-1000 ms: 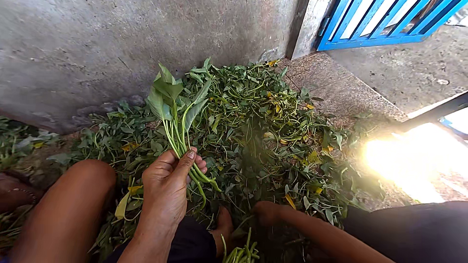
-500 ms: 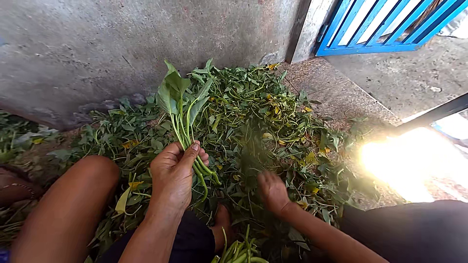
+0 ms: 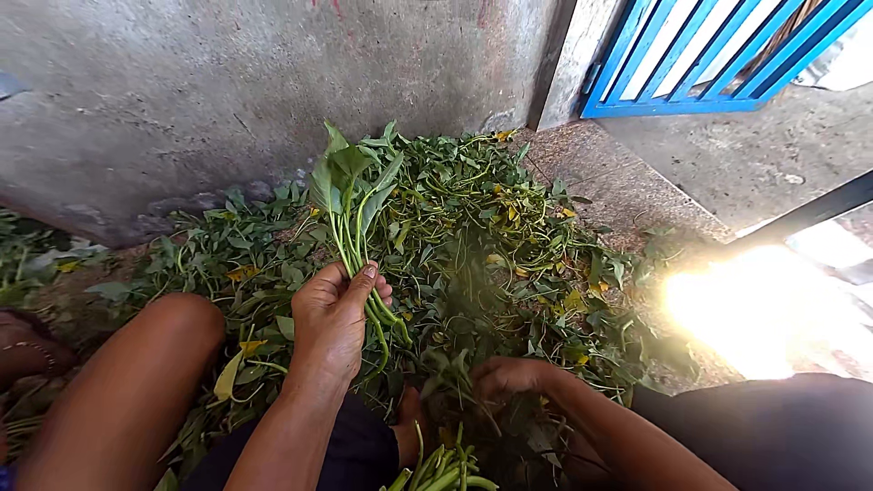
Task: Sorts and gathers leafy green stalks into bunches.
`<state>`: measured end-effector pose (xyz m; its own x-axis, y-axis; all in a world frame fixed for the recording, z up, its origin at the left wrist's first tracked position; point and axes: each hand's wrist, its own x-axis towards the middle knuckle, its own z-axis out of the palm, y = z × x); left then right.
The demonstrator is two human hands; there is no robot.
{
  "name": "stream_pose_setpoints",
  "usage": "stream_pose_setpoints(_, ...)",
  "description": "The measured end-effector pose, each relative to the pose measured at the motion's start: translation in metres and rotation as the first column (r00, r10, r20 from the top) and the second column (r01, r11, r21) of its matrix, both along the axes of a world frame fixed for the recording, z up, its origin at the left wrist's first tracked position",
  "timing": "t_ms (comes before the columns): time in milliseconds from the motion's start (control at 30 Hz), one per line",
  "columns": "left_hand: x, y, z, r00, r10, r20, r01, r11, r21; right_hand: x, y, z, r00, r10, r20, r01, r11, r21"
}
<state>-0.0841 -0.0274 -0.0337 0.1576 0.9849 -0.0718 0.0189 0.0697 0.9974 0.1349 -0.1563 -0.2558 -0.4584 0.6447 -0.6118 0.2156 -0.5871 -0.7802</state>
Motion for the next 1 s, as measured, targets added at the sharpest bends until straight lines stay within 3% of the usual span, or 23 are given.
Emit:
stream_pose_setpoints(100, -0.001, -0.001, -0.001, 1.0, -0.001, -0.003, 0.001, 1.0, -0.002, 0.025, -0.001, 0.011, 0.987, -0.049, -0.155, 0.048, 0.999, -0.012)
stream_pose_setpoints(133, -0.001, -0.002, -0.001, 1.0, 0.002, 0.0, -0.002, 1.0, -0.003, 0.032, -0.003, 0.011, 0.992, 0.01, -0.122, -0.01, 1.0, -0.001)
stream_pose_setpoints(200, -0.001, -0.002, 0.0, 1.0, 0.008, 0.005, -0.008, 1.0, -0.007, 0.036, -0.005, 0.018, 0.94, 0.28, 0.195, -0.284, 0.959, -0.006)
stream_pose_setpoints(267, -0.001, -0.001, 0.0, 1.0, 0.013, 0.009, -0.013, 1.0, -0.011, 0.011, 0.0, 0.034, 0.653, 0.52, 0.551, -0.478, 0.847, -0.232)
stream_pose_setpoints(300, -0.001, -0.001, -0.001, 1.0, 0.013, 0.009, -0.013, 1.0, -0.01, -0.004, 0.002, 0.039, 0.514, 0.562, 0.648, -0.495, 0.811, -0.311)
stream_pose_setpoints(333, 0.0, -0.001, -0.001, 1.0, 0.01, 0.008, -0.01, 1.0, -0.009, -0.018, 0.005, 0.039, 0.452, 0.542, 0.709, -0.486, 0.816, -0.313)
stream_pose_setpoints(433, 0.003, -0.002, -0.002, 1.0, 0.012, 0.001, -0.012, 1.0, -0.022, -0.054, 0.003, -0.003, 0.485, 0.231, 0.843, -0.37, 0.928, -0.042)
stream_pose_setpoints(500, 0.005, -0.002, -0.002, 1.0, 0.013, -0.002, -0.013, 1.0, -0.026, -0.071, -0.007, -0.046, 0.513, 0.162, 0.843, -0.356, 0.934, 0.037)
stream_pose_setpoints(567, 0.005, -0.001, -0.003, 1.0, 0.021, 0.017, -0.021, 1.0, -0.02, -0.084, -0.023, -0.058, 0.583, 0.325, 0.745, -0.443, 0.895, -0.044)
stream_pose_setpoints(633, 0.003, 0.0, -0.003, 0.999, 0.028, 0.035, -0.027, 0.999, -0.021, -0.091, -0.028, -0.037, 0.556, 0.561, 0.613, -0.617, 0.773, -0.148)
stream_pose_setpoints(700, 0.001, 0.0, -0.003, 0.999, 0.03, 0.04, -0.029, 0.999, -0.021, -0.084, -0.018, -0.016, 0.595, 0.644, 0.482, -0.676, 0.725, -0.134)
stream_pose_setpoints(733, 0.001, 0.001, -0.003, 0.999, 0.028, 0.038, -0.027, 0.999, -0.02, -0.077, -0.011, -0.015, 0.673, 0.581, 0.458, -0.626, 0.777, -0.064)
stream_pose_setpoints(800, 0.002, 0.001, -0.003, 0.999, 0.027, 0.044, -0.027, 1.0, -0.017, -0.058, 0.005, -0.022, 0.803, 0.271, 0.53, -0.39, 0.912, 0.125)
stream_pose_setpoints(833, 0.003, 0.001, -0.003, 0.999, 0.025, 0.047, -0.024, 1.0, -0.013, -0.049, 0.016, -0.022, 0.786, 0.094, 0.611, -0.258, 0.948, 0.186)
stream_pose_setpoints(900, 0.005, 0.002, -0.003, 0.998, 0.017, 0.057, -0.016, 1.0, -0.012, -0.03, 0.035, -0.02, 0.61, -0.18, 0.771, -0.043, 0.965, 0.259)
stream_pose_setpoints(967, 0.007, 0.002, -0.002, 0.998, 0.021, 0.053, -0.02, 1.0, -0.017, -0.014, 0.039, -0.037, 0.451, -0.252, 0.856, 0.046, 0.965, 0.259)
stream_pose_setpoints(1000, 0.008, 0.002, -0.003, 0.999, 0.019, 0.05, -0.018, 1.0, -0.018, -0.011, 0.034, -0.048, 0.442, -0.183, 0.878, 0.038, 0.982, 0.186)
